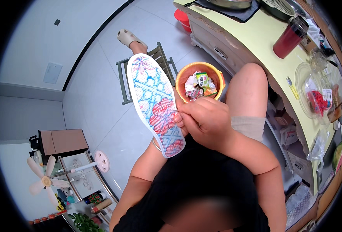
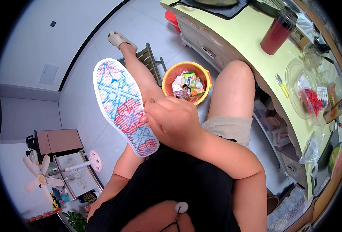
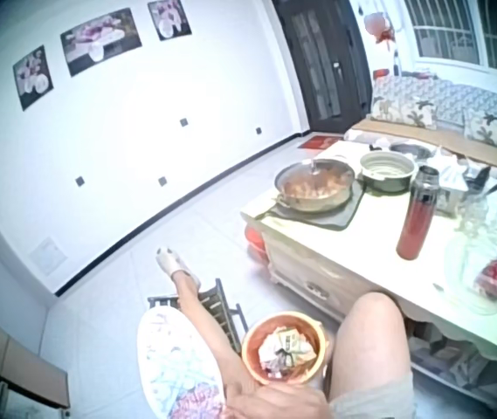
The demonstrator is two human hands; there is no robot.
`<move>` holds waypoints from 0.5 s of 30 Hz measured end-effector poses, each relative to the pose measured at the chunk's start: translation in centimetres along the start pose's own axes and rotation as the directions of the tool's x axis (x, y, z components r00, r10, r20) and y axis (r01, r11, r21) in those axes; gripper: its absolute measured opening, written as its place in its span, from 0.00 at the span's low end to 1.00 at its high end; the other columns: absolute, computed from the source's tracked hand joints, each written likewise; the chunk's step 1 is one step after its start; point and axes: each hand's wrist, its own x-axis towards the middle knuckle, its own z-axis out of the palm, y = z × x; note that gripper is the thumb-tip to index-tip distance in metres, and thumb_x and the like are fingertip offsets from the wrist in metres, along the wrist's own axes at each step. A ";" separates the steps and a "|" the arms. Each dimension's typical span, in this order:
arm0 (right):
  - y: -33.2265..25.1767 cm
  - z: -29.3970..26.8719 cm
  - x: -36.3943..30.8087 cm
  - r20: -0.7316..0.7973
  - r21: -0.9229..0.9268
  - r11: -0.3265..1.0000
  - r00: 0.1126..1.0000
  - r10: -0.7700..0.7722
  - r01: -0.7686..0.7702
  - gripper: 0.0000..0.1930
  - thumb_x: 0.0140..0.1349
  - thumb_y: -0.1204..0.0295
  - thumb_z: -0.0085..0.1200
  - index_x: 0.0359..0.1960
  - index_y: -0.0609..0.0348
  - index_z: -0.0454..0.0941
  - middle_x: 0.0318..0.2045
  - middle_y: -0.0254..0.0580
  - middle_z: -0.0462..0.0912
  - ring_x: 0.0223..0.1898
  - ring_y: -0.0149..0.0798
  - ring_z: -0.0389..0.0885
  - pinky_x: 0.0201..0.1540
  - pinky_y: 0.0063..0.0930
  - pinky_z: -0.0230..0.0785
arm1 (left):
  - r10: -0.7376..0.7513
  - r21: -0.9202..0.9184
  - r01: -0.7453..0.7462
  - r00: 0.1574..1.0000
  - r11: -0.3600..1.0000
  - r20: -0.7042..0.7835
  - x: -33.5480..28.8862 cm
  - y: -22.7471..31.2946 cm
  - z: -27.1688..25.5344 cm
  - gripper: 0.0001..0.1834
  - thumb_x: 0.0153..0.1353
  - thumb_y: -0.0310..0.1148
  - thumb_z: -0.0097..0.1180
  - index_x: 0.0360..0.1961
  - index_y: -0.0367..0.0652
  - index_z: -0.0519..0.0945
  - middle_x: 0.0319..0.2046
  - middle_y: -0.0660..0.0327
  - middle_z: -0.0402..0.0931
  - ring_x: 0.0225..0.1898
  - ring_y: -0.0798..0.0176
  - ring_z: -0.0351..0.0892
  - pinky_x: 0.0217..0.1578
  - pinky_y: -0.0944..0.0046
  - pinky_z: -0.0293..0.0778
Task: The person is sewing a decorated shoe insole by hand using a needle and thread, and occasionally trims the thread with scissors.
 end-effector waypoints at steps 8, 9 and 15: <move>0.1 0.1 -0.1 0.016 0.010 1.000 1.000 0.019 -0.019 0.04 0.49 0.81 0.57 0.28 0.60 0.78 0.19 0.40 0.78 0.21 0.42 0.78 0.25 0.31 0.70 | 0.007 0.047 -0.007 1.000 0.999 0.007 -0.2 -0.1 0.2 0.06 0.61 0.30 0.49 0.27 0.42 0.72 0.16 0.67 0.67 0.17 0.71 0.64 0.20 0.74 0.65; 0.2 0.1 -0.1 0.017 0.018 1.000 1.000 0.021 -0.021 0.05 0.49 0.81 0.56 0.28 0.60 0.78 0.19 0.40 0.78 0.21 0.42 0.78 0.25 0.31 0.70 | 0.010 0.054 -0.011 1.000 0.999 0.008 -0.2 -0.2 0.2 0.06 0.60 0.30 0.50 0.27 0.42 0.72 0.16 0.67 0.67 0.17 0.72 0.64 0.20 0.74 0.65; 0.4 0.1 -0.3 0.033 0.048 0.998 0.999 0.033 -0.035 0.06 0.50 0.82 0.56 0.30 0.61 0.79 0.20 0.40 0.79 0.22 0.42 0.79 0.27 0.30 0.72 | 0.022 0.085 -0.024 0.999 0.996 0.026 -0.1 -0.3 0.2 0.05 0.59 0.28 0.52 0.27 0.41 0.71 0.17 0.67 0.68 0.17 0.73 0.64 0.20 0.75 0.64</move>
